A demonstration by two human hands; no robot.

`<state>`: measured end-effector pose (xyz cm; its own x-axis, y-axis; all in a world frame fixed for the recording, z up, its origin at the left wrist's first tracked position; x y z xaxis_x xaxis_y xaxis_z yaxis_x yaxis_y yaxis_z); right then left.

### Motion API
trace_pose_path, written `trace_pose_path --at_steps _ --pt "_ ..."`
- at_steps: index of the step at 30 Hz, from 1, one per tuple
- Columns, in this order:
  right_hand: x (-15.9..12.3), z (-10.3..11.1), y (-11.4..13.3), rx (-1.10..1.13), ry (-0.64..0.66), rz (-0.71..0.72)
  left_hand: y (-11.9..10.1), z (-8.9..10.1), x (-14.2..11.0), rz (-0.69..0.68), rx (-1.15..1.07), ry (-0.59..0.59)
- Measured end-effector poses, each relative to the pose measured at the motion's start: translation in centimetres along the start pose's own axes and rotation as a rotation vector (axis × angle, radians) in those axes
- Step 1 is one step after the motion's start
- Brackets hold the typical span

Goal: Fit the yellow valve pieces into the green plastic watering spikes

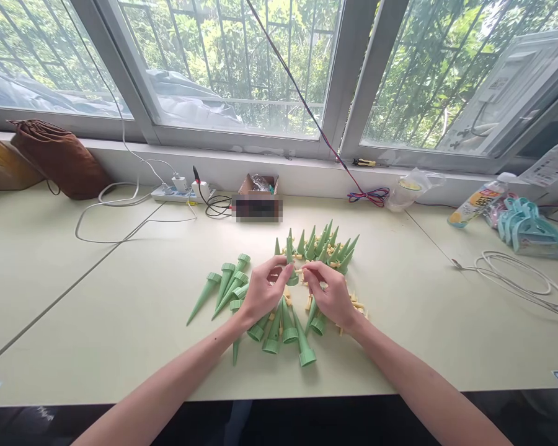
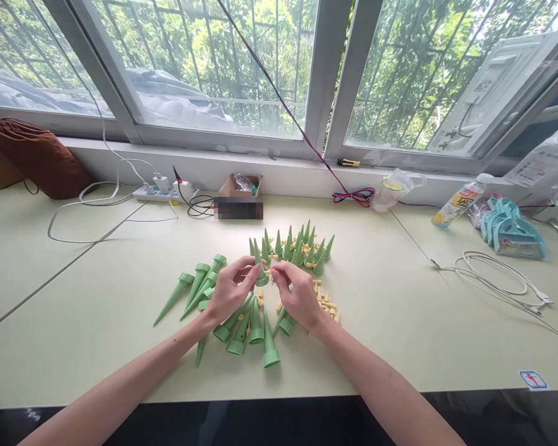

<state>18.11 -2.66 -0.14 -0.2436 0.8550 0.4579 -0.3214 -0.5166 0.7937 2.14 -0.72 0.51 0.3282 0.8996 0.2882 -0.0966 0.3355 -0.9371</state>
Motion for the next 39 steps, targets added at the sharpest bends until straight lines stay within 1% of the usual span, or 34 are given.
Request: trace_pose_path --at_steps 3,10,14,22,32,39 --pt "-0.03 0.01 0.05 -0.008 -0.027 0.010 -0.01 0.01 0.06 0.026 -0.053 -0.007" --pt "-0.10 -0.11 -0.19 -0.012 -0.026 -0.006 0.42 -0.08 0.15 0.095 -0.179 0.004" --pt "-0.09 -0.11 -0.23 -0.014 -0.027 -0.012 0.39 -0.12 0.12 0.106 -0.215 0.021" --pt "-0.03 -0.04 -0.13 -0.014 -0.006 -0.020 0.19 -0.06 0.12 0.122 -0.199 0.047" --pt "-0.08 -0.15 -0.25 -0.010 -0.002 -0.023 0.19 -0.12 0.19 0.120 -0.196 0.038" --pt "-0.11 0.00 0.09 -0.038 -0.003 -0.016 0.21 -0.09 0.18 0.108 -0.221 0.013"
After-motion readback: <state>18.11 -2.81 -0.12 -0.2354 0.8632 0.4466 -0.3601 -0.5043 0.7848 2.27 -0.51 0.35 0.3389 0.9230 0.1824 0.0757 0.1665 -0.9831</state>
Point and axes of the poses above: each hand's wrist, its own x-axis towards the middle knuckle, its own z-axis out of the back of the hand, y = z × x, the point moved 3 cm from there along x, towards the middle knuckle, and after that the axes turned 7 degrees about y, right-handed, at the moved point
